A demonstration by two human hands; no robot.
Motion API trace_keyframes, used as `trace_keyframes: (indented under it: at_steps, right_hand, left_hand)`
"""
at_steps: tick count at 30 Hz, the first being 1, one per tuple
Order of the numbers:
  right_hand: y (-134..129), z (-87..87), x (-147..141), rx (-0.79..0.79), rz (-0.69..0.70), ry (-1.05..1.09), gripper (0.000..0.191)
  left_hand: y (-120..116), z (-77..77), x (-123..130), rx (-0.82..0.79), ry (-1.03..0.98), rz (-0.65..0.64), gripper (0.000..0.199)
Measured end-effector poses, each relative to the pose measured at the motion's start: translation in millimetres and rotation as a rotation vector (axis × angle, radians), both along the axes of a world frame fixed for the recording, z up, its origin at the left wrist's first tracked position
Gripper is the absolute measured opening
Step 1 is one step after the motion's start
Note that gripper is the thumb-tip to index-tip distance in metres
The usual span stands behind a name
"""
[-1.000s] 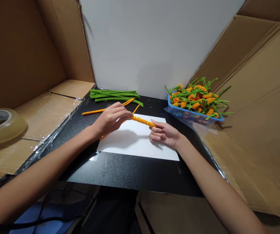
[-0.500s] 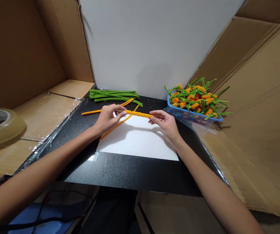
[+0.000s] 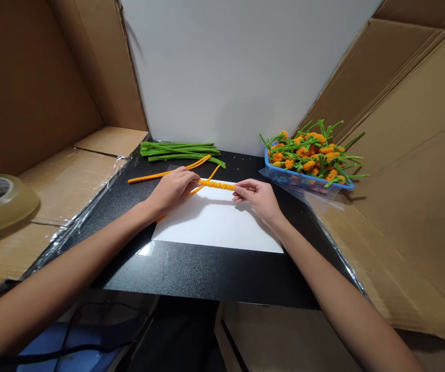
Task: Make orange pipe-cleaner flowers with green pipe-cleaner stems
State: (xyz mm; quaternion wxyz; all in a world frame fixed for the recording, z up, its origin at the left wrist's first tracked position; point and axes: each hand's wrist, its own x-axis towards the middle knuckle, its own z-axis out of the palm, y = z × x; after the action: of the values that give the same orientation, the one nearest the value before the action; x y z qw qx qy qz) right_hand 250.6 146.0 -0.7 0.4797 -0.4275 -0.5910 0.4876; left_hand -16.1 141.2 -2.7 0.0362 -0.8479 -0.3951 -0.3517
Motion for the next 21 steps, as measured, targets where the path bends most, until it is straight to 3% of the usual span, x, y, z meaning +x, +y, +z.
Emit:
trace_keyframes:
  at_steps: [3,7,14,21]
  right_hand:
    - [-2.4,-1.0,-1.5,0.133,-0.047,-0.053,0.034]
    - [-1.6,-2.1,2.2,0.203,-0.077,-0.164,0.024]
    - [0.3,-2.1,3.9,0.065,0.035,-0.200,0.038]
    - [-0.6,0.4,3.7,0.024,0.115,-0.235,0.050]
  left_hand:
    - [1.7,-1.3,-0.2,-0.084,0.013,0.048,0.025]
    - [2.2,-1.2,-0.3,-0.146,0.086,0.018,0.027]
    - [5.8,-1.6,-7.2,0.056,0.220,-0.077,0.032]
    - [6.9,0.4,-10.8,0.114,0.289,-0.113,0.032]
